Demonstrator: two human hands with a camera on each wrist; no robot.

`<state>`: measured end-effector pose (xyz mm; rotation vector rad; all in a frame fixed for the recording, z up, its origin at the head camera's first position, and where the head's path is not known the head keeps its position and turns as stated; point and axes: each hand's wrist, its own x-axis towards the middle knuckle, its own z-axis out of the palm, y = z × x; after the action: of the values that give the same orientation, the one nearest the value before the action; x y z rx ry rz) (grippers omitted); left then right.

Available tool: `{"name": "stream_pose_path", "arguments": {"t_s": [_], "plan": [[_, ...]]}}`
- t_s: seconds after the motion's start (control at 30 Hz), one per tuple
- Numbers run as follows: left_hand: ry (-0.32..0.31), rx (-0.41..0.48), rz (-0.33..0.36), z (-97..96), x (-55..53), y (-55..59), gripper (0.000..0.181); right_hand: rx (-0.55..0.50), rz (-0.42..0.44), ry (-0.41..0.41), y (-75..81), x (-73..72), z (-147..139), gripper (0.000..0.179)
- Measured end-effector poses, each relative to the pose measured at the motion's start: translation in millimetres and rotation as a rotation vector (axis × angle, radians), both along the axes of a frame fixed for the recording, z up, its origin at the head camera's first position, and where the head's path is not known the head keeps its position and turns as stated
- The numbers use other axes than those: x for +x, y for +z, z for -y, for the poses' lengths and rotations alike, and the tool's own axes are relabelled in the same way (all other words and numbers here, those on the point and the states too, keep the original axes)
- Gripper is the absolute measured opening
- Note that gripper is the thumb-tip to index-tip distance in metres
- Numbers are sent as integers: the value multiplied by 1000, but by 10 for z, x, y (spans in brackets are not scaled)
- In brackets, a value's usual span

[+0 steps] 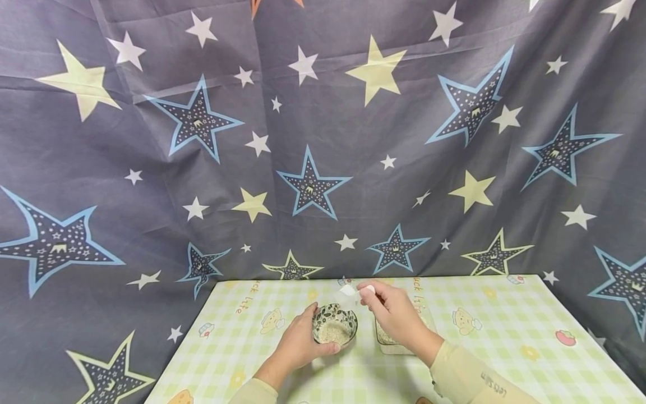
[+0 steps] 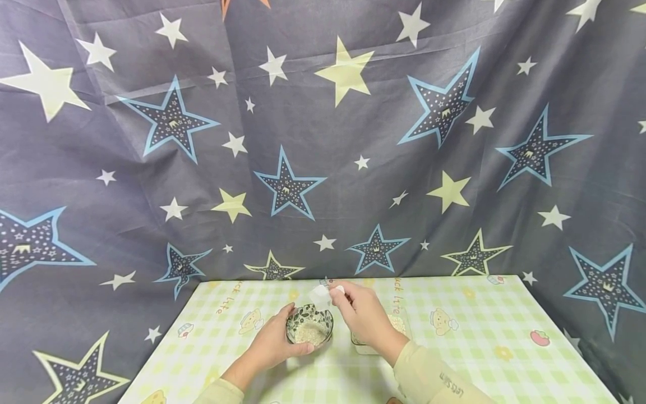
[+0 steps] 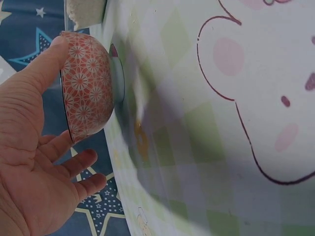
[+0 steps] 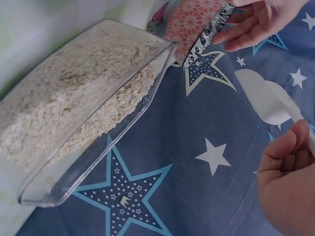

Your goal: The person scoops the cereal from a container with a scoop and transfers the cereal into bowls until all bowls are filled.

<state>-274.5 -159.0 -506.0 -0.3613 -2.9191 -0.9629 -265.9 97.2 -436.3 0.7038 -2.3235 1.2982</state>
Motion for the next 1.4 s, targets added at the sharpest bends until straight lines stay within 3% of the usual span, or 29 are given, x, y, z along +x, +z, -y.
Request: {"name": "stream_pose_path", "arguments": {"t_s": [0.23,0.33,0.47,0.73,0.97,1.1,1.4], "plan": [[-8,0,7,1,12,18,122,244,-367,69,-106,71,-16,18],[-10,7,12,3,17,23,122,282,-456,103,-147,79,-29,19],[-11,9,14,5,16,16,121,292,-503,114,-177,82,-49,18],[1,16,20,8,-7,-33,121,295,-465,103,-169,95,-85,19],[9,1,20,11,-15,-40,123,250,-331,68,-100,138,-149,19],[9,-3,25,14,-18,-35,124,221,-261,35,-49,152,-244,18],[16,-1,21,4,-30,-25,124,187,-213,-26,29,129,-614,18]]}}
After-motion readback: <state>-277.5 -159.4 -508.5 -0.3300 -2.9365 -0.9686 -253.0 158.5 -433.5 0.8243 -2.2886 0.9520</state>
